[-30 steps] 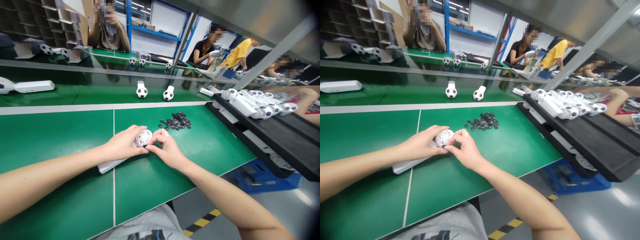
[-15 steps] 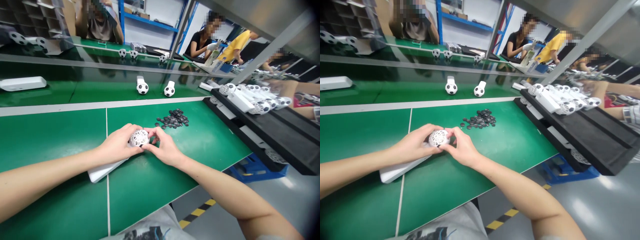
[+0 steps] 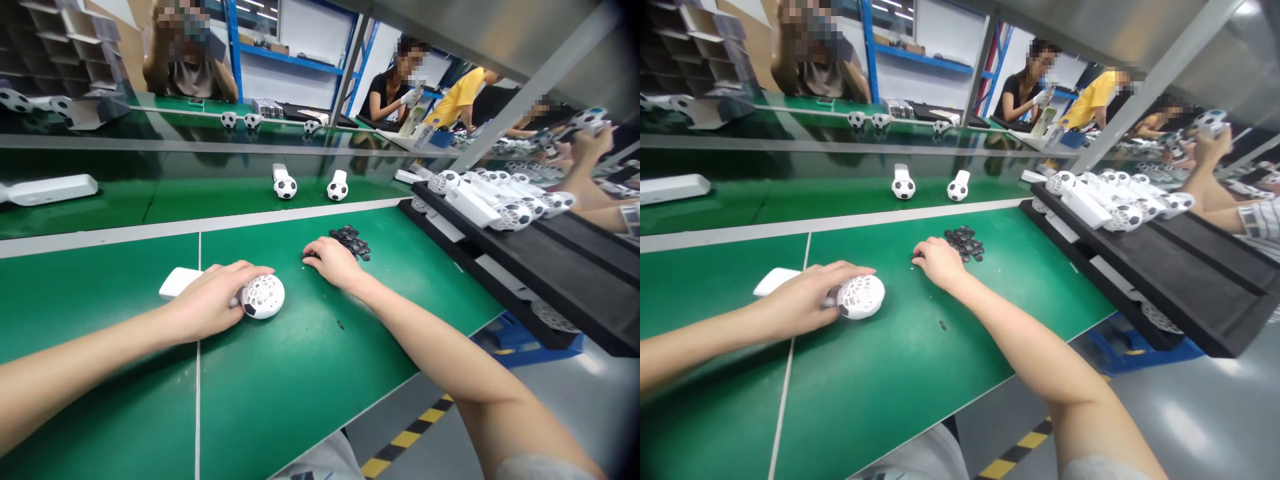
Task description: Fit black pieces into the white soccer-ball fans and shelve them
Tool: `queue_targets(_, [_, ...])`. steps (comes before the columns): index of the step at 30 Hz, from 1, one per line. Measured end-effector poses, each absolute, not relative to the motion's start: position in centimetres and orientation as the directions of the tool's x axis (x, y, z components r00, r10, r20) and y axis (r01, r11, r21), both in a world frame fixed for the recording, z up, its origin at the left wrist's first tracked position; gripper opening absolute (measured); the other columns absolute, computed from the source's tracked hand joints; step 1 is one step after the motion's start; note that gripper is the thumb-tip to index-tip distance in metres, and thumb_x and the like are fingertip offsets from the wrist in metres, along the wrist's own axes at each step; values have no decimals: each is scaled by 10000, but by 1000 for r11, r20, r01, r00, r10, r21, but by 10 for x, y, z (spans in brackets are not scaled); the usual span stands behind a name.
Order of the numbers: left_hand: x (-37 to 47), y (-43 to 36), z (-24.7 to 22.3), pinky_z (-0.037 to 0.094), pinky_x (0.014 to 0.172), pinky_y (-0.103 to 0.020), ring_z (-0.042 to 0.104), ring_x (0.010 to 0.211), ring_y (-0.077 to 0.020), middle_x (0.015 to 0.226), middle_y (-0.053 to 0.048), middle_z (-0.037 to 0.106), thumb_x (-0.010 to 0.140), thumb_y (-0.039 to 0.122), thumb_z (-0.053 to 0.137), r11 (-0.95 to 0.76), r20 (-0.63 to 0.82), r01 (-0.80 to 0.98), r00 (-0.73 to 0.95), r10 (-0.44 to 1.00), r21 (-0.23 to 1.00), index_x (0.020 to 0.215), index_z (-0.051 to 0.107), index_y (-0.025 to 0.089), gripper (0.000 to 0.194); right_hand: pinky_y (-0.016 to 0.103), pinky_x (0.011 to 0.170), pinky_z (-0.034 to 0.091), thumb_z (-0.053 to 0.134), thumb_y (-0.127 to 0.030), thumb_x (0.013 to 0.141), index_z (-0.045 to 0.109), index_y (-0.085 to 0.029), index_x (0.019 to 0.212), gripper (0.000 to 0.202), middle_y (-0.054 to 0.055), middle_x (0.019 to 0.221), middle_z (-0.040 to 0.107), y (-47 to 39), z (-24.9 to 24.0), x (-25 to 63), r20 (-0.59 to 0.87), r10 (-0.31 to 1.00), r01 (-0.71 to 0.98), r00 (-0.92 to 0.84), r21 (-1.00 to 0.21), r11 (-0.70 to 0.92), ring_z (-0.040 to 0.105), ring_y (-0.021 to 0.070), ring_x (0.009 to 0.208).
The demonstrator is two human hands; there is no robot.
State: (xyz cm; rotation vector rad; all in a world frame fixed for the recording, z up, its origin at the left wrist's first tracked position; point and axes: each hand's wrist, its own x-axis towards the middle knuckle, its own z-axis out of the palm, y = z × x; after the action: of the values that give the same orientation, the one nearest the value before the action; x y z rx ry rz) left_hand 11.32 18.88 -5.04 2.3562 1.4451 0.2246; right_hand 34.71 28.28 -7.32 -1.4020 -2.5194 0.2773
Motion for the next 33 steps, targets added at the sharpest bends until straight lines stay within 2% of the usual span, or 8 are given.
queue_targets(5, [112, 187, -48, 383, 848, -359, 501, 1014, -235, 1170, -16, 536, 693, 68, 431, -453, -48, 818, 499, 865, 354, 1304, 371, 335, 669, 244, 627, 427, 620, -186, 778, 648, -173, 787, 32, 20, 747, 641, 273, -68, 348, 123, 840, 723, -528, -453, 521, 571, 132, 685])
queue_targets(9, [112, 186, -47, 352, 906, -389, 484, 1049, -239, 1134, -20, 566, 701, 34, 398, -470, -35, 827, 504, 863, 309, 1317, 369, 324, 681, 234, 668, 445, 595, -179, 803, 655, -186, 793, 61, 0, 785, 676, 246, -60, 349, 212, 785, 564, -583, -590, 578, 594, 116, 713])
queue_targets(13, [113, 181, -47, 194, 1049, -491, 383, 1215, -253, 1269, -38, 507, 675, 76, 449, -444, -79, 847, 484, 872, 292, 1356, 312, 266, 721, 273, 746, 444, 552, -190, 842, 655, -186, 862, 105, 23, 836, 677, 216, -49, 345, 336, 605, 394, -722, -520, 758, 585, 135, 791])
queue_targets(17, [117, 176, -46, 91, 1073, -544, 291, 1286, -303, 1367, -85, 417, 690, 359, 593, -422, -110, 843, 479, 871, 334, 1342, 340, 200, 718, 297, 745, 411, 521, -189, 863, 650, -189, 908, 136, 46, 878, 661, 201, -44, 333, 373, 442, 262, -816, -443, 857, 567, 147, 819])
queue_targets(21, [120, 175, -46, 82, 1067, -555, 301, 1278, -320, 1356, -104, 432, 665, 605, 597, -400, -95, 834, 466, 880, 380, 1327, 370, 181, 818, 283, 711, 366, 603, -183, 807, 634, -181, 791, 35, -4, 769, 670, 194, -44, 318, 337, 504, 306, -795, -493, 814, 576, 129, 737])
queue_targets(27, [119, 176, -41, 95, 1063, -550, 320, 1265, -315, 1349, -87, 444, 728, 580, 562, -421, -96, 802, 501, 860, 424, 1251, 468, 201, 653, 242, 658, 394, 630, -133, 735, 588, -176, 679, 82, -28, 677, 604, 190, -42, 308, 274, 668, 370, -692, -660, 654, 532, 100, 664])
queue_targets(30, [119, 177, -43, 109, 1056, -562, 376, 1216, -306, 1261, -87, 524, 718, 553, 589, -413, -70, 793, 492, 868, 448, 1216, 497, 203, 616, 281, 747, 432, 655, -156, 700, 586, -187, 774, 107, -2, 808, 588, 190, -44, 308, 268, 725, 391, -635, -698, 600, 542, 133, 813])
queue_targets(33, [119, 177, -47, 121, 1059, -554, 456, 1124, -285, 1134, -83, 586, 682, 540, 628, -401, -30, 780, 471, 881, 480, 1177, 521, 201, 610, 313, 791, 463, 674, -204, 681, 520, -195, 1013, 366, 49, 1063, 544, 187, -51, 308, 218, 772, 371, -598, -778, 507, 516, 172, 998])
